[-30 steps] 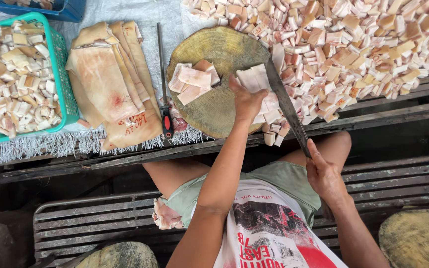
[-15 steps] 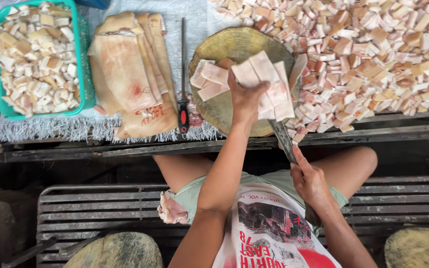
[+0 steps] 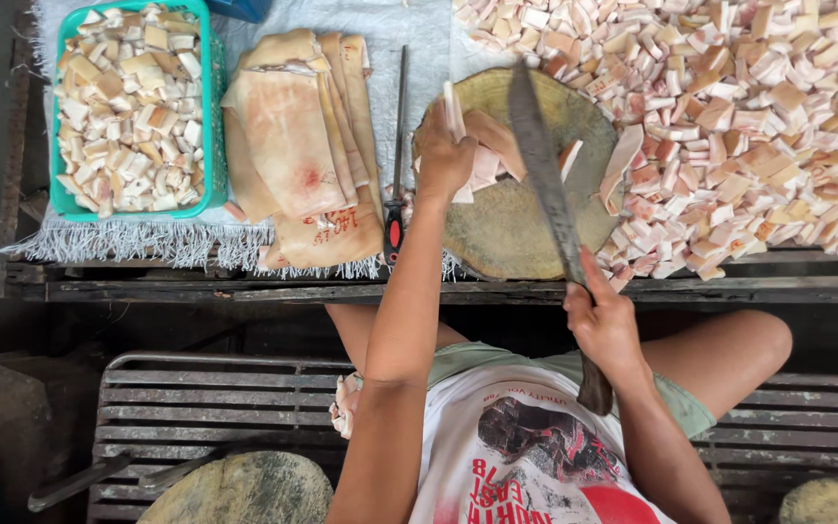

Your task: The person chops pieces of animal skin and fat on a wooden board using a large knife, moving the cut pieces into a pile and selecting new sections from a stack.

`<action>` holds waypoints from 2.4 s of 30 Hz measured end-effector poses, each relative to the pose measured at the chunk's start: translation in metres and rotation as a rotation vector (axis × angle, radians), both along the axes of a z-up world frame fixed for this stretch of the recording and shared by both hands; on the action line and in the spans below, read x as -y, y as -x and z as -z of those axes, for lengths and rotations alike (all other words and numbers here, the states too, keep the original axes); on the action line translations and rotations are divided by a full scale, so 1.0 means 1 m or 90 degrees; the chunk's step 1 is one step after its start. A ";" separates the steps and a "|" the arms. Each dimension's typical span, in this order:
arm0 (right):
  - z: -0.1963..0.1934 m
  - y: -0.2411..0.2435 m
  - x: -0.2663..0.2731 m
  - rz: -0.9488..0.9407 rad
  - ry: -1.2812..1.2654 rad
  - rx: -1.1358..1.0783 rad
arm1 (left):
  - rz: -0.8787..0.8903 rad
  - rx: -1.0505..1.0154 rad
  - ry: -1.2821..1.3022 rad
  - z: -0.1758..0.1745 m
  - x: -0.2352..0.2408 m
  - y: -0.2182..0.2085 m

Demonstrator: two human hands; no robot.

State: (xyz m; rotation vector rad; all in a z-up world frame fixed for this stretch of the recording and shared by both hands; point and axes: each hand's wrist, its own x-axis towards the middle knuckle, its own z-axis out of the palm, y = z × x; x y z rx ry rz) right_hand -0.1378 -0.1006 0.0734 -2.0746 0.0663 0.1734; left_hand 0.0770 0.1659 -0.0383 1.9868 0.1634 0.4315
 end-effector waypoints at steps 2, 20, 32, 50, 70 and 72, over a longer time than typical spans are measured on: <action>0.002 0.011 0.013 0.071 -0.123 -0.037 | -0.036 0.007 -0.124 -0.011 0.013 0.004; -0.004 0.030 0.060 0.161 -0.237 0.007 | 0.158 -0.240 -0.221 -0.075 0.104 0.029; 0.012 0.033 0.076 0.193 -0.309 0.059 | 0.078 -0.254 -0.498 -0.106 0.077 0.001; 0.015 0.037 0.089 0.222 -0.278 0.010 | 0.344 -0.037 -0.257 -0.037 0.130 0.061; 0.007 0.054 0.091 0.007 0.276 0.347 | 0.412 -0.081 -0.369 -0.065 0.042 0.135; 0.015 0.054 0.088 -0.038 0.347 0.257 | 0.406 -0.051 -0.371 -0.062 0.043 0.135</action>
